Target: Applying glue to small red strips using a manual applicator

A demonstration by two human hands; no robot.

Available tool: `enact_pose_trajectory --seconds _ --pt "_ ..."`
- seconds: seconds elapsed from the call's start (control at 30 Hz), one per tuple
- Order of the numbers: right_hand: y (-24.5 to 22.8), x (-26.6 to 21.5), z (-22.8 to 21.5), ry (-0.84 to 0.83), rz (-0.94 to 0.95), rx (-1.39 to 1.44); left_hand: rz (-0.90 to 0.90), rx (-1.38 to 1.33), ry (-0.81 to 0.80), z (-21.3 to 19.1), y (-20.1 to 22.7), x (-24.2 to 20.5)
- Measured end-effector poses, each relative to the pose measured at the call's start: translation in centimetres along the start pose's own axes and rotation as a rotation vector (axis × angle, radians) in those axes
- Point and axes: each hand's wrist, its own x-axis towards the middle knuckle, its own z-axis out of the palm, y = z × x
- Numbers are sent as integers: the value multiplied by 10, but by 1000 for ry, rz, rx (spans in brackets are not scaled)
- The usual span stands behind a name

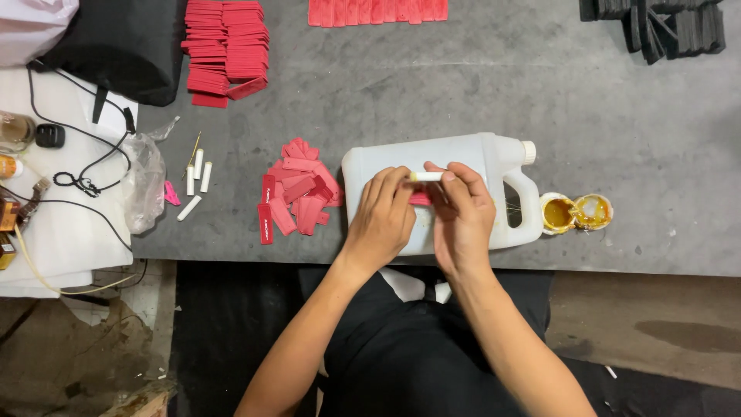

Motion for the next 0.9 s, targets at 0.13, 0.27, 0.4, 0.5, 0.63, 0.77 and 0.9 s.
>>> enact_pose_trajectory --seconds 0.13,0.27,0.4,0.5,0.63,0.77,0.9 --pt "5 2 0 -41 1 5 7 -9 -20 -1 -4 1" --pt "4 2 1 -18 -17 16 -39 70 -54 -5 -6 5" --pt "14 8 -5 -15 -12 24 -93 216 -154 -6 -3 7" --pt "11 9 -8 -3 -36 23 -75 185 -57 4 -11 0" --pt "-4 10 -18 2 -83 7 -53 146 23 5 -15 4" --pt "-16 13 -36 5 -179 -36 9 56 83 13 -20 8" --pt "-23 9 -62 -2 -267 -67 31 -67 2 11 -22 3"
